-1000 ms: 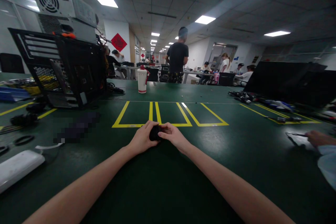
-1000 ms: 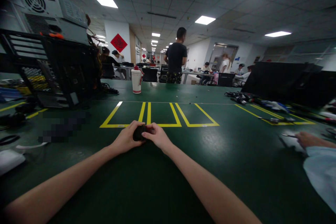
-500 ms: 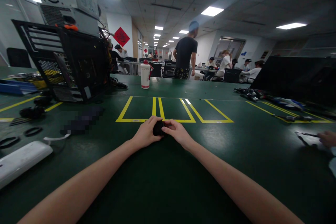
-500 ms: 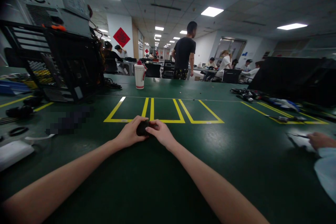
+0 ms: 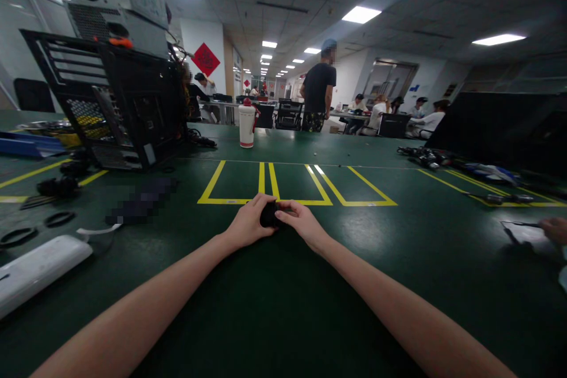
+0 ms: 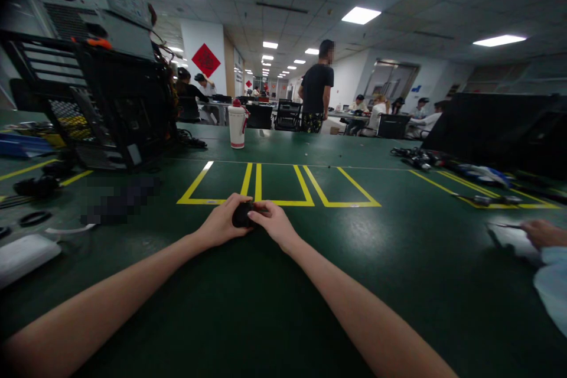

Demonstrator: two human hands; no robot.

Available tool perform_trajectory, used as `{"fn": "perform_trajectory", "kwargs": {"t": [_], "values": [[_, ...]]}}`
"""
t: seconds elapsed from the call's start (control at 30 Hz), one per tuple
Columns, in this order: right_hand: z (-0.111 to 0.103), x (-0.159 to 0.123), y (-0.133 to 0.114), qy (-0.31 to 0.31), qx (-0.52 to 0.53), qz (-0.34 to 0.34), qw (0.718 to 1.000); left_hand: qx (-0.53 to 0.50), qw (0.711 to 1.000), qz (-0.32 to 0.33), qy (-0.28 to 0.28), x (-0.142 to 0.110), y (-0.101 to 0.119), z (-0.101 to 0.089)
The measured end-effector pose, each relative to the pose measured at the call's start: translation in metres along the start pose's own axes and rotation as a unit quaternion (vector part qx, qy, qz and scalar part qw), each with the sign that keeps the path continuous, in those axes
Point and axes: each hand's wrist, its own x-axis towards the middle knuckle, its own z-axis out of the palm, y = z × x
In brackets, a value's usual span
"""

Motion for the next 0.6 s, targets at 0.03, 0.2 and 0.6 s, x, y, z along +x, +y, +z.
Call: {"fn": "perform_trajectory", "kwargs": {"t": [0.03, 0.2, 0.6], "values": [[-0.0003, -0.0014, -0.0007, -0.011, 0.008, -0.001, 1.0, 0.0, 1.0, -0.002, 0.0, -0.0002, 0.0001, -0.0002], [0.0001, -0.0049, -0.0034, -0.02, 0.024, -0.015, 0.999, -0.004, 1.0, -0.003, -0.002, -0.0003, 0.0004, -0.0006], [-0.0027, 0.0, -0.0038, -0.023, 0.001, 0.0, 1.0, -0.002, 1.0, 0.002, -0.002, 0.0003, -0.0013, 0.0009]]}}
